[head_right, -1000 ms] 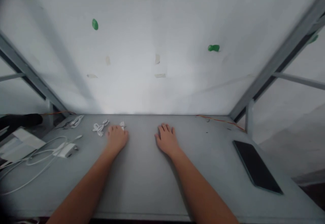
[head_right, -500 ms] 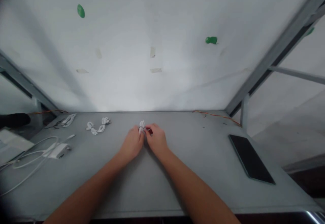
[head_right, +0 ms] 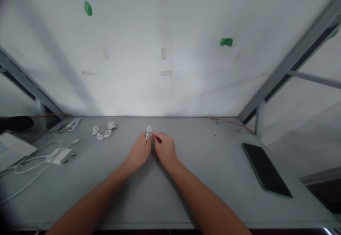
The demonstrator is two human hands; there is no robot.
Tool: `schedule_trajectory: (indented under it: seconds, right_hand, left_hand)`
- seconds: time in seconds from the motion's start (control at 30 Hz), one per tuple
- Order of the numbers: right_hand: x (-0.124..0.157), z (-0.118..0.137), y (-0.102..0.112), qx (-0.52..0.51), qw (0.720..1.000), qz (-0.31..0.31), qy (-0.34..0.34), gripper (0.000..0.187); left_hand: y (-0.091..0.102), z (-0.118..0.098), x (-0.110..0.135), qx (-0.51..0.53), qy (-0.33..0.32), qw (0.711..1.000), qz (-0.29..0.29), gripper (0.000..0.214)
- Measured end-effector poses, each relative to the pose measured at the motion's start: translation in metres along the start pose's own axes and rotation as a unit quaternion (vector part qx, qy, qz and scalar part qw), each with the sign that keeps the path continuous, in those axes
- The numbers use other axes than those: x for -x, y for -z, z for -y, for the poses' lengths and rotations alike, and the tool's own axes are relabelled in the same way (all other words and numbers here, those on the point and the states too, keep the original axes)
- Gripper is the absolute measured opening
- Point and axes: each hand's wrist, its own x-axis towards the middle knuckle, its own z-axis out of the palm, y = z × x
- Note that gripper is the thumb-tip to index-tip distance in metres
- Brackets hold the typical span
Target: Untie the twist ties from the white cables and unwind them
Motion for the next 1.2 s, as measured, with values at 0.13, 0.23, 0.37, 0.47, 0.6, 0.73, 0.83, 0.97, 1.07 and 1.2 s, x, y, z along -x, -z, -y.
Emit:
schedule_trajectory:
  seconds: [0.13, 0.23, 0.37, 0.47, 0.6, 0.73, 0.83, 0.97, 1.07, 1.2]
  right_hand:
    - [0.000, 0.001, 0.001, 0.013, 1.000, -0.021, 0.012, 0.025]
    - [0.000, 0.001, 0.002, 0.025, 0.999, -0.020, 0.026, 0.026]
    - [0.001, 0.002, 0.001, 0.043, 0.999, -0.001, 0.031, 0.024]
    - [0.000, 0.004, 0.001, 0.043, 0.999, -0.004, 0.023, 0.021]
    - [0.000, 0.005, 0.001, 0.052, 0.998, 0.012, 0.025, 0.017]
    - [0.001, 0.006, 0.000, 0.045, 0.999, -0.006, 0.003, 0.017]
    - [0.002, 0.006, 0.000, 0.042, 0.999, -0.009, 0.017, 0.020]
    - [0.002, 0.004, 0.000, 0.066, 0.997, -0.005, 0.043, 0.024]
    - [0.003, 0.002, 0.000, 0.085, 0.995, 0.004, 0.055, 0.027]
    - [0.004, 0.001, -0.001, 0.090, 0.994, 0.016, 0.064, 0.030]
  left_hand:
    - [-0.001, 0.000, -0.001, 0.015, -0.003, 1.000, -0.009, 0.015]
    - [0.000, -0.001, 0.000, 0.026, 0.000, 1.000, -0.008, 0.015]
    - [0.001, -0.002, 0.002, 0.033, 0.002, 0.999, -0.010, 0.015]
    - [0.003, -0.004, 0.002, 0.034, 0.010, 0.999, -0.006, 0.016]
    - [0.005, -0.008, 0.003, 0.015, 0.016, 1.000, 0.015, 0.018]
    - [0.008, -0.011, 0.005, 0.002, 0.016, 0.999, 0.031, 0.022]
    - [0.008, -0.011, 0.006, -0.018, 0.013, 0.999, 0.037, 0.025]
    - [0.007, -0.010, 0.006, -0.026, 0.015, 0.999, 0.030, 0.023]
    - [0.006, -0.009, 0.006, -0.016, 0.020, 0.999, 0.021, 0.021]
    - [0.006, -0.008, 0.004, 0.038, 0.025, 0.999, 0.005, 0.015]
